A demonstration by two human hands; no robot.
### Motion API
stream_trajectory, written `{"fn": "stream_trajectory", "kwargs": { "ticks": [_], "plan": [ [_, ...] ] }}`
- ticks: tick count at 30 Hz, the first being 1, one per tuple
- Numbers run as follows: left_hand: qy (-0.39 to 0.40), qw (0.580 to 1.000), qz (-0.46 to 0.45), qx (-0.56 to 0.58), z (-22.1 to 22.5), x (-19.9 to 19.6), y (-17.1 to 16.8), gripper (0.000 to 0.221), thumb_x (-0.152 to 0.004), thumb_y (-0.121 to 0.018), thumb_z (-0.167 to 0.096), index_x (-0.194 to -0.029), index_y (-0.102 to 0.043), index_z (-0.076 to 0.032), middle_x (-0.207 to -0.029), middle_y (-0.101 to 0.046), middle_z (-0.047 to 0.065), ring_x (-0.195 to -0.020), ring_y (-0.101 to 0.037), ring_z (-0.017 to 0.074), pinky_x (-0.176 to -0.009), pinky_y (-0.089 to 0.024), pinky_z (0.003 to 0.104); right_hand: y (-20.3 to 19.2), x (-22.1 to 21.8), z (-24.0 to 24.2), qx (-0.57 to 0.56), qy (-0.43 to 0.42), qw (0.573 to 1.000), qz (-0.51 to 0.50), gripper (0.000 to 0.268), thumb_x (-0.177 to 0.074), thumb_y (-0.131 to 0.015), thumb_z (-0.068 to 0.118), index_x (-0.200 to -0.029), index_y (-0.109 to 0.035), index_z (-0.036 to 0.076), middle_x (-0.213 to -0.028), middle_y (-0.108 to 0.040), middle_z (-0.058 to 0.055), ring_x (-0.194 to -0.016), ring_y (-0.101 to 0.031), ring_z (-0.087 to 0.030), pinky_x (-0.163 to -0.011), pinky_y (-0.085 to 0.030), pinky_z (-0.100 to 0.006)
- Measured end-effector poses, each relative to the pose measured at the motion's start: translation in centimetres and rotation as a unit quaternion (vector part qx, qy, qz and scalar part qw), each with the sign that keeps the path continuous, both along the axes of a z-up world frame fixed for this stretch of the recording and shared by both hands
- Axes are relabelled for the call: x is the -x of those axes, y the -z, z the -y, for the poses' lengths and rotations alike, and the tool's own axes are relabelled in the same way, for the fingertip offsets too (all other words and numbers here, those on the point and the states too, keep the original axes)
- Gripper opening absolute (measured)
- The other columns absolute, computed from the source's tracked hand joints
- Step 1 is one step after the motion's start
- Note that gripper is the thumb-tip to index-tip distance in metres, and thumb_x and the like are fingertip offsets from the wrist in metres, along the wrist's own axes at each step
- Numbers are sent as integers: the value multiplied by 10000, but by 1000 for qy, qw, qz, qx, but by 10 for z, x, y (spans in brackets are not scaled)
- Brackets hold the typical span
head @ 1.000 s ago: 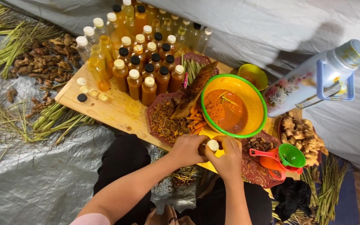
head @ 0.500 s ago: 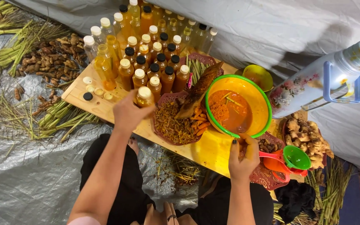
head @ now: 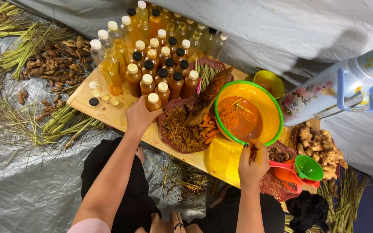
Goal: The person pours a red liquid from a large bowl into small plastic bottles using a red funnel. They place the filled bottles on a wooden board and repeat the process for several bottles.
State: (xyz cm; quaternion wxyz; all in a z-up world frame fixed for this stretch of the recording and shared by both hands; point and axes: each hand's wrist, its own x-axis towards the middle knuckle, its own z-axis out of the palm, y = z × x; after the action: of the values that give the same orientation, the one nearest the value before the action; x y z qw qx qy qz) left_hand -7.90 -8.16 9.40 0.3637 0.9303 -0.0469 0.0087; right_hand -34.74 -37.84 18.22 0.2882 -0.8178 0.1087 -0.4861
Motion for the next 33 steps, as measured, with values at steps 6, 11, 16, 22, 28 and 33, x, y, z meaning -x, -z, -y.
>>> {"fn": "stream_trajectory", "kwargs": {
  "ticks": [6,11,16,22,28,33],
  "plan": [
    [67,970,-233,4,-24,27,-98,1079,-792,-906,-94,-1682,-300,-20,-1686,-395,228,-1591,-359,401,-1326,-342,579,-5,1,-9,-3,28,996,-90,273,-993,-712,-59,-1266,-696,-52,-1048,-672,-143,-814,-587,-221,-712,-487,-322],
    [-42,980,-192,14,-53,-8,-83,1021,-960,-725,-186,-1639,-24,114,-1683,-50,326,-1606,-76,481,-1358,-156,600,-9,3,-7,-10,35,995,-91,293,-977,-704,-71,-1270,-703,-46,-1040,-679,-136,-824,-590,-224,-742,-495,-327],
    [-161,981,106,29,-67,-75,-30,752,-991,-769,-203,-1510,-254,-27,-1424,-300,269,-1308,-345,471,-1082,-346,649,-7,1,-2,-4,63,993,-100,296,-961,-715,-56,-1256,-719,-25,-1038,-702,-123,-859,-599,-232,-746,-495,-329],
    [-216,974,7,-71,-75,-121,-2,1044,-946,-918,-385,-1706,-234,-171,-1673,-378,165,-1443,-389,392,-1132,-329,673,5,17,10,-77,79,991,-74,289,-1000,-675,-77,-1286,-694,-40,-1066,-647,-138,-818,-618,-218,-738,-528,-316],
    [-179,963,142,-139,-88,-135,51,781,-1004,-872,-473,-1450,-524,65,-1352,-630,274,-1252,-522,454,-1018,-281,753,1,31,20,-43,107,990,-79,272,-972,-665,-70,-1240,-707,-47,-1072,-700,-157,-893,-629,-261,-833,-533,-355],
    [-214,957,195,-3,-87,-102,-12,816,-977,-957,-160,-1566,-408,-27,-1444,-633,205,-1270,-555,355,-1090,-166,576,10,53,47,6,163,985,-53,272,-986,-672,-101,-1246,-727,-42,-1105,-687,-169,-917,-654,-273,-839,-553,-370]
  ]
}}
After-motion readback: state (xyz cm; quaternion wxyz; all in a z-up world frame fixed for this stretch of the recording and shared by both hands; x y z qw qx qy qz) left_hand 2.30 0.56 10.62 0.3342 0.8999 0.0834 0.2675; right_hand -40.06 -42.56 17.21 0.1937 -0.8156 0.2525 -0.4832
